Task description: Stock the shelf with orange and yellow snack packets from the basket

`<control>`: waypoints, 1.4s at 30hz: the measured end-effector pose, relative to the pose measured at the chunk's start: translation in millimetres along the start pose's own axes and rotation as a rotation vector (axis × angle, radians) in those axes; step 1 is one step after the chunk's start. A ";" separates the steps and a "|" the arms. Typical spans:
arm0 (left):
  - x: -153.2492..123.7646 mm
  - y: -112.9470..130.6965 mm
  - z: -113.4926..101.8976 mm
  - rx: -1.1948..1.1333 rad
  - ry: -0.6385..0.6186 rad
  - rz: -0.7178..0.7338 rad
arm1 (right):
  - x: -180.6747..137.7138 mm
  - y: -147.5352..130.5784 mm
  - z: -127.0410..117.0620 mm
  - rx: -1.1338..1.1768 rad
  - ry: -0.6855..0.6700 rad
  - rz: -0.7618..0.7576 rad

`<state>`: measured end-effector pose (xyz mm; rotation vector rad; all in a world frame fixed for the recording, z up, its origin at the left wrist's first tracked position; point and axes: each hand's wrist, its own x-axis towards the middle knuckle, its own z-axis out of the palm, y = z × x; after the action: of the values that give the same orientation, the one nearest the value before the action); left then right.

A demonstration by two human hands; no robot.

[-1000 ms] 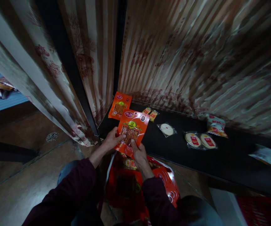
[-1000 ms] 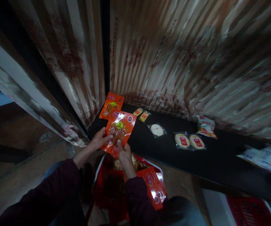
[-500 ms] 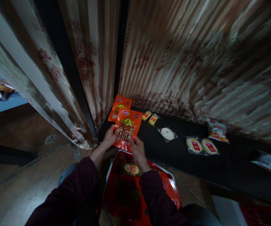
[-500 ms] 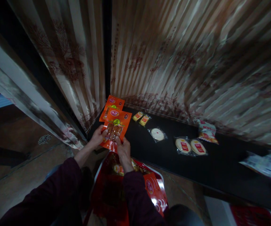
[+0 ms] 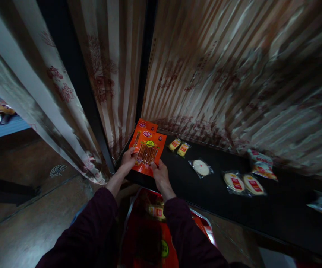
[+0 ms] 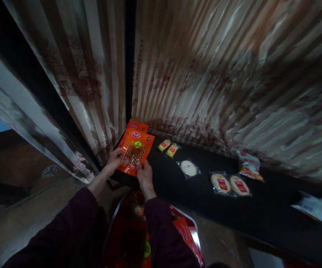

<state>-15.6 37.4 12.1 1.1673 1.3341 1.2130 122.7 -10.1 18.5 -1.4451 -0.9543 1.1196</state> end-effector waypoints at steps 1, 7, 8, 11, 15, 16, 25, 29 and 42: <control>1.9 0.2 0.1 -0.026 0.011 -0.013 | 3.8 -0.9 0.9 -0.009 0.006 0.000; 11.4 -1.5 1.1 -0.108 0.050 -0.067 | 29.5 3.2 7.2 -0.048 0.035 -0.006; 12.8 -1.9 1.2 -0.118 0.040 -0.064 | 33.7 4.7 8.2 -0.054 0.043 -0.007; 17.6 -4.2 1.5 -0.137 0.017 -0.045 | 45.4 8.1 10.3 -0.119 0.076 -0.021; 25.4 -11.9 2.7 -0.057 0.096 0.016 | 56.6 7.2 11.6 -0.259 0.124 -0.059; 27.4 -14.7 3.0 -0.036 0.119 0.032 | 58.5 6.0 12.1 -0.276 0.128 -0.064; 37.1 -28.7 4.2 0.146 0.167 0.105 | 69.6 -0.2 18.0 -0.332 0.165 -0.091; 36.8 -23.8 3.2 0.223 0.187 0.110 | 72.8 3.0 18.1 -0.383 0.172 -0.112; 41.2 -24.6 5.4 0.272 0.219 0.273 | 80.4 7.1 23.0 -0.355 0.173 -0.118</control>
<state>-15.0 77.7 -14.6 1.4796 1.5775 1.4177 120.6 71.3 -1.6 -1.7137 -1.1372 0.7488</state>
